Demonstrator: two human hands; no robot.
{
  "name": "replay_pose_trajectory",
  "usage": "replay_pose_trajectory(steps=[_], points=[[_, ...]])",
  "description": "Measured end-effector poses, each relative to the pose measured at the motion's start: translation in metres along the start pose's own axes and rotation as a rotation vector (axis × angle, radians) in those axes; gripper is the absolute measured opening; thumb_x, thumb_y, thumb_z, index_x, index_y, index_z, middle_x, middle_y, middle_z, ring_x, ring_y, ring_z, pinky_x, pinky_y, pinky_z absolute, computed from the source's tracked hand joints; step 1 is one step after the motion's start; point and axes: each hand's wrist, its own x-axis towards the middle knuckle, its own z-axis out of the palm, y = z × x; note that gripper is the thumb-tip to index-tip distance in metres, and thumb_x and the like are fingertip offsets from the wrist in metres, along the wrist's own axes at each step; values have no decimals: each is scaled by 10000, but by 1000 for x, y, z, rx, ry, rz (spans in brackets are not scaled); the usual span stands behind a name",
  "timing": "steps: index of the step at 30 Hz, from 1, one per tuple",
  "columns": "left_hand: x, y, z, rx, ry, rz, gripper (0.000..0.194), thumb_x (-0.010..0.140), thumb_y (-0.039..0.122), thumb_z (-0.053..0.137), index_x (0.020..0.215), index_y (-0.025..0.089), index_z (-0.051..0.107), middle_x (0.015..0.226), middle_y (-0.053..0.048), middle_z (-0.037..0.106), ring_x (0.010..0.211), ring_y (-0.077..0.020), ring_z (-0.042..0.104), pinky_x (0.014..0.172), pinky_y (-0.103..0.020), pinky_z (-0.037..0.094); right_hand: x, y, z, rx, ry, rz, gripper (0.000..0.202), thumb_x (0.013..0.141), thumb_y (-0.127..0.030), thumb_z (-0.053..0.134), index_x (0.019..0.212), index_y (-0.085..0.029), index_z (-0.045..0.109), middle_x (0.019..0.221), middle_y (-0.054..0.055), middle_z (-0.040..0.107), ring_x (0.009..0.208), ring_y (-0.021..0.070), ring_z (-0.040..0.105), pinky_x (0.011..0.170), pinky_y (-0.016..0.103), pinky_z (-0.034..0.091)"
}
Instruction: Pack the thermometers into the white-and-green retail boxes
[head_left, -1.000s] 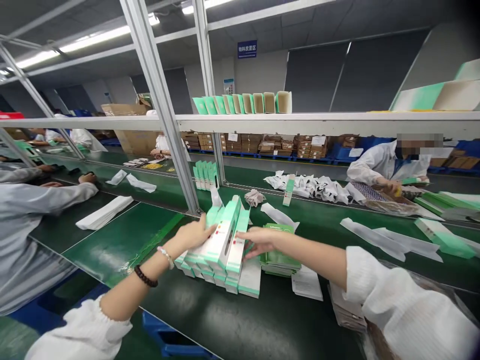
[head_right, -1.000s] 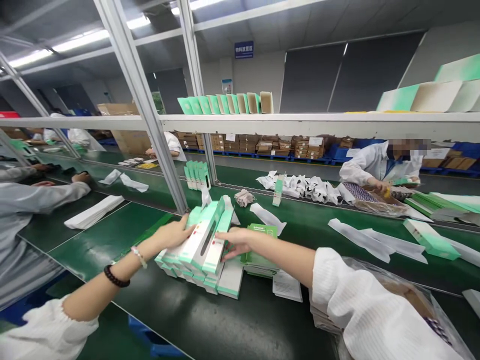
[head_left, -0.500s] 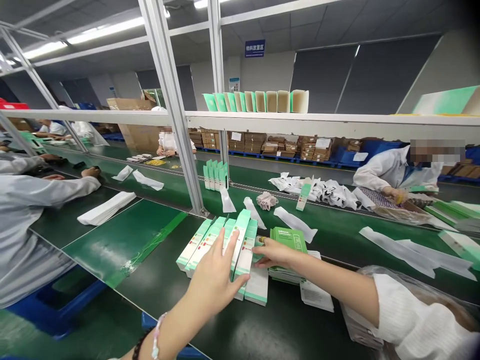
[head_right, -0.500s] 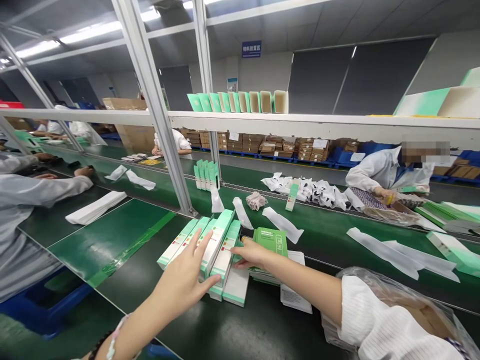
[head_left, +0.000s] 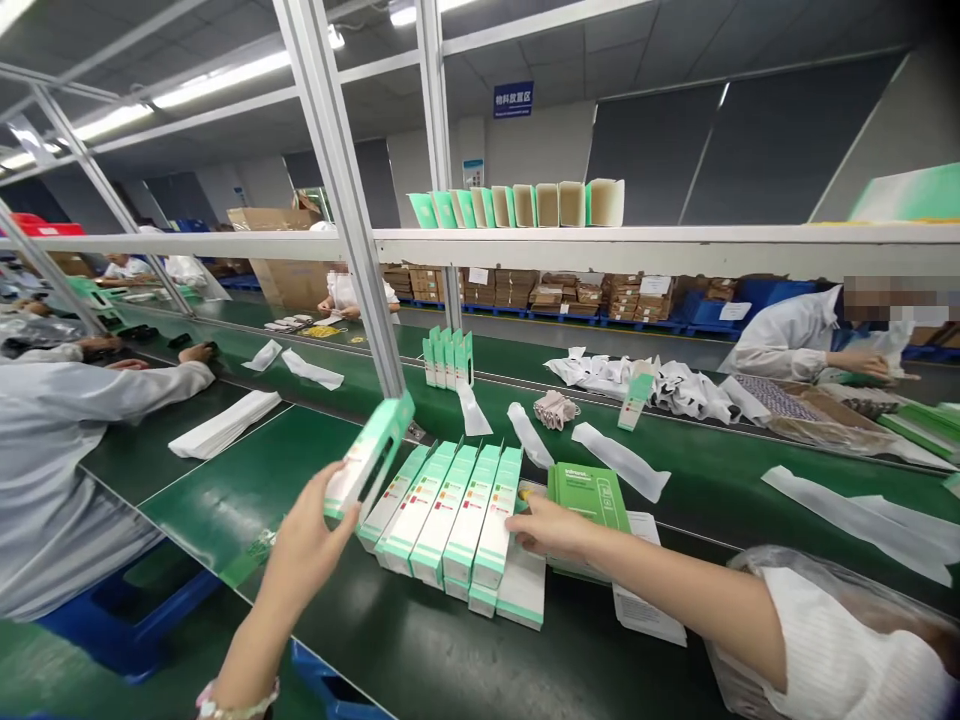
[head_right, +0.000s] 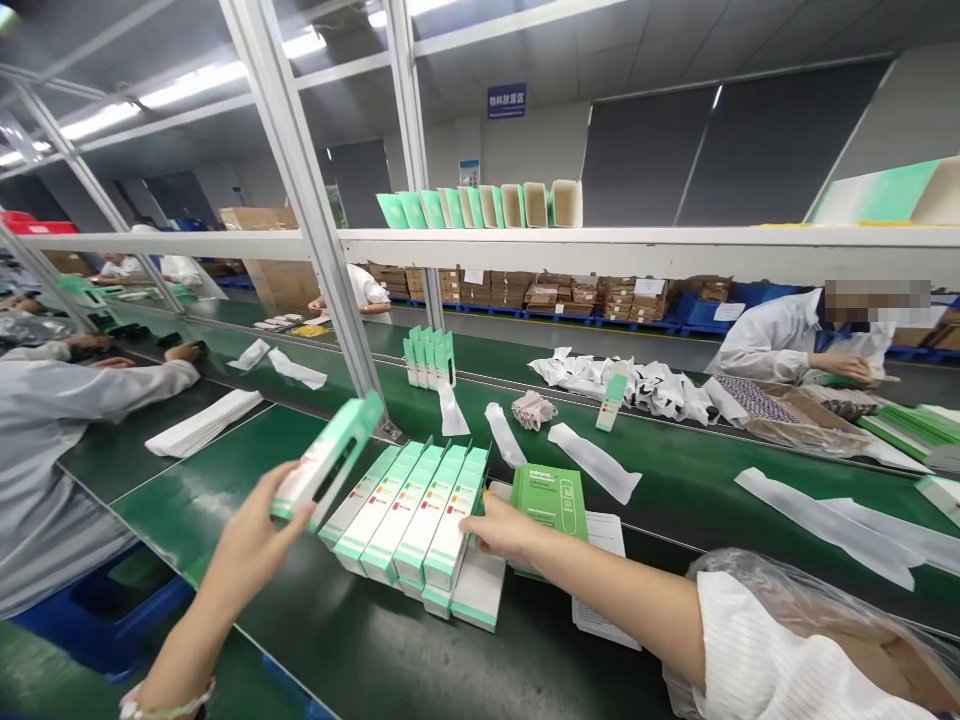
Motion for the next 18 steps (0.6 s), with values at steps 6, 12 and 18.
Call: replay_pose_trajectory(steps=[6,12,18], points=[[-15,-38,52,-249,-272,-21,493,969,544,333,1341,262,492,1443,-105,535,1274,-332,536,942,-435,509,0,-1,12,-126,-7,-100,373,852,-180,586,1221,-202,539,1065,79,698,926,179,677,770,287,537],[-19,-44,64,-430,-212,-86,551,957,594,336,1371,253,464,1468,-110,502,1324,-345,490,1002,-485,479,-8,6,8,-418,85,-235,325,924,-262,527,1239,-198,573,970,77,713,830,211,678,698,320,544],[-45,-17,63,-507,288,-131,472,949,501,469,1324,219,522,1406,-139,538,1327,-369,485,1101,-572,380,-46,53,17,-817,206,-403,342,913,-234,550,1209,-68,593,1275,243,605,1144,348,601,975,500,487]])
